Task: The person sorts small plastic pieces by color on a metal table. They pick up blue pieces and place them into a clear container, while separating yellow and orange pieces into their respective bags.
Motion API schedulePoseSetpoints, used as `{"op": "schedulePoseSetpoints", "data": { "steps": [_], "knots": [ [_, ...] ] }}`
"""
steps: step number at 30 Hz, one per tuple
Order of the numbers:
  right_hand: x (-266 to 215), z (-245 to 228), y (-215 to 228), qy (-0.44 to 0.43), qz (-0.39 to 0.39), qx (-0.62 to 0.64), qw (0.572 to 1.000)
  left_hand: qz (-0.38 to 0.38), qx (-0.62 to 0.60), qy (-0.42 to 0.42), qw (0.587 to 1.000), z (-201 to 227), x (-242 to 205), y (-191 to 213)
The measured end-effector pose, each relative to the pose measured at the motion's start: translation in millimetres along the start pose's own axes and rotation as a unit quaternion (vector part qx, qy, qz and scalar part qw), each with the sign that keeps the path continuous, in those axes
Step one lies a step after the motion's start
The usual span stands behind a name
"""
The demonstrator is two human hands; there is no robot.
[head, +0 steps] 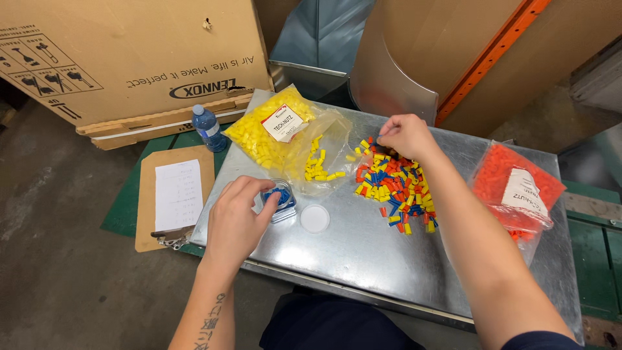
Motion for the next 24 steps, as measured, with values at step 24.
{"op": "schedulePoseSetpoints", "data": {
  "steps": [24],
  "knots": [
    [-64, -144, -73, 0.281, -0.077, -0.008, 0.956, -0.031, -0.001, 0.098, 0.995, -17, -16, -1]
  ]
}}
Point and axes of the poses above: each hand's wrist, its own x-axis towards the middle knuckle, its own y-axis out of the back of the hand, z = x × y, the point moved 8 cm from there along x, towards the middle knuckle, and after that the axes turned 12 degrees about x, right-handed, at the moved point
